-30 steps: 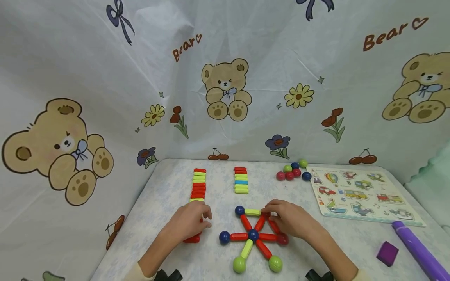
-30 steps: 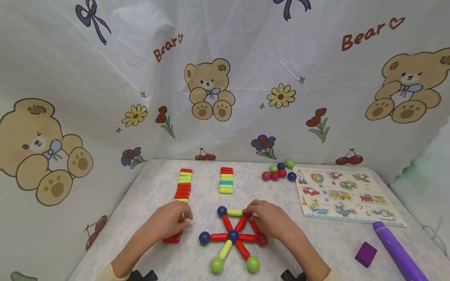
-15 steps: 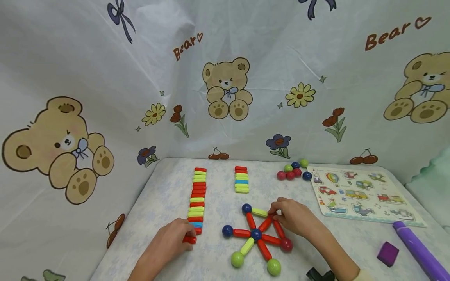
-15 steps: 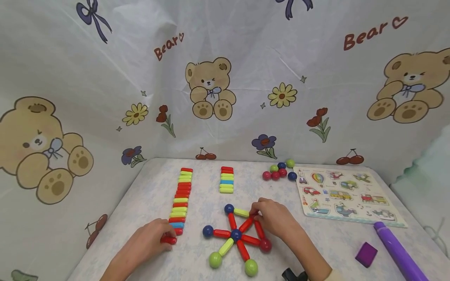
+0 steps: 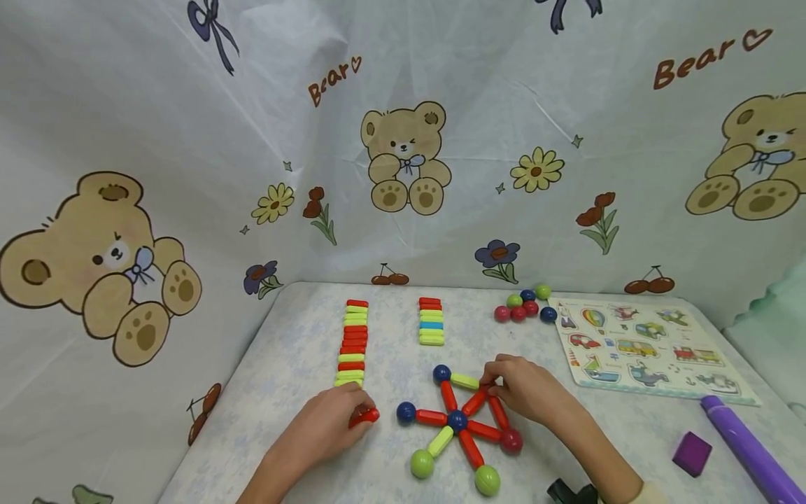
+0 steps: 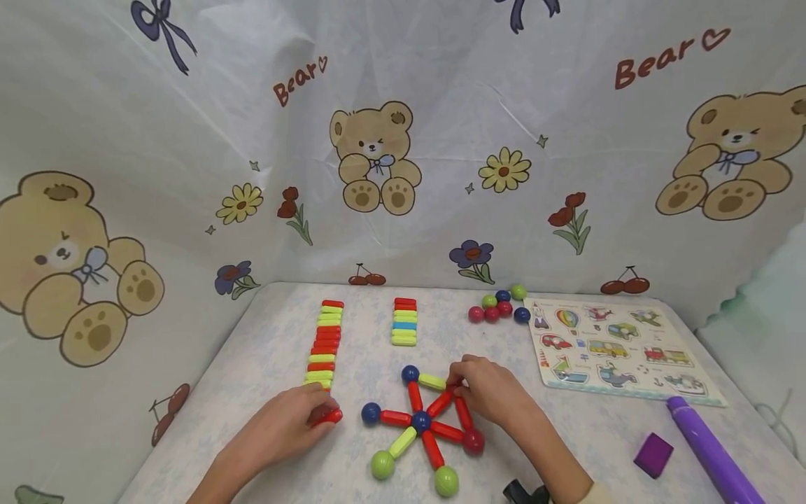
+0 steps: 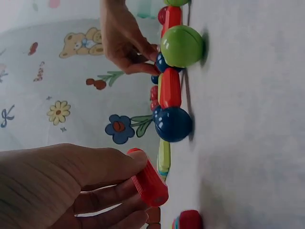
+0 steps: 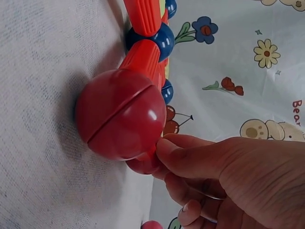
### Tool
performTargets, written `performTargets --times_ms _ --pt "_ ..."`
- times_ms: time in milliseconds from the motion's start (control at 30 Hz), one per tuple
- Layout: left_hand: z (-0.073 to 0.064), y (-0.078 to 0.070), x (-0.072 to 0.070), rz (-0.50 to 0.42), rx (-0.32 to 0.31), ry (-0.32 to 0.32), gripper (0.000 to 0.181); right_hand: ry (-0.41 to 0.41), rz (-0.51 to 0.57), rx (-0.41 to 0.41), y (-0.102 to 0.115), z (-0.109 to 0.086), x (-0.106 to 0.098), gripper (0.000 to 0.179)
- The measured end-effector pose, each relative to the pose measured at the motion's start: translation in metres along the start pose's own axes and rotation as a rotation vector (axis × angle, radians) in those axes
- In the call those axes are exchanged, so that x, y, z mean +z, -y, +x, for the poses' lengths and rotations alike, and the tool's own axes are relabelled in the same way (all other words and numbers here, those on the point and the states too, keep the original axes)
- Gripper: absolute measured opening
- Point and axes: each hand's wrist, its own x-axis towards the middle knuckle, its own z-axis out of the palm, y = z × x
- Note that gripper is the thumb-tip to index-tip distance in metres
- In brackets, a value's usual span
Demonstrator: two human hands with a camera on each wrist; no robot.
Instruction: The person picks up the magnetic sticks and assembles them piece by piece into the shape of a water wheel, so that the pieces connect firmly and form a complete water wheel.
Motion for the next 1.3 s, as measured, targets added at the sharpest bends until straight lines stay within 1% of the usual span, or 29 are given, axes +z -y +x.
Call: performTargets --times_ms 133,233,400,533,700,833,967,1133,1300 --pt "0.021 -0.015 -0.004 -0.046 0.026 -0.002 0.015 0.006 0.003 0.0 0.001 -0.001 0.0 0.022" --pt "0.037 -0.022 -0.003 -0.081 0.036 -0.019 0.016 0.006 0.001 0.007 0.001 -0.002 -0.001 0.023" --pt "0.059 -0.029 0.004 -0.135 0.022 -0.034 0.019 0.008 -0.003 0.014 -0.001 -0.002 -0.001 0.024" --pt "0.073 -0.037 0.01 -0.171 0.011 -0.035 0.02 0.013 0.002 0.013 -0.001 -0.002 0.0 0.023" --pt "0.08 -0.041 0.02 -0.204 -0.012 -0.03 0.022 0.011 0.002 0.01 0.001 -0.002 0.001 0.023" --pt "0.082 -0.04 0.025 -0.193 -0.024 -0.036 0.023 0.008 0.0 0.0 0.002 -0.001 0.001 0.023" --pt "0.083 -0.038 0.028 -0.183 -0.022 -0.044 0.023 0.006 -0.004 -0.008 0.002 -0.001 0.0 0.022" --pt "0.085 -0.036 0.034 -0.207 -0.027 -0.028 0.025 0.01 0.008 -0.02 0.003 -0.002 -0.002 0.023" --pt "0.088 -0.037 0.042 -0.223 -0.01 -0.023 0.026 0.006 0.006 -0.035 0.002 -0.002 -0.002 0.023"
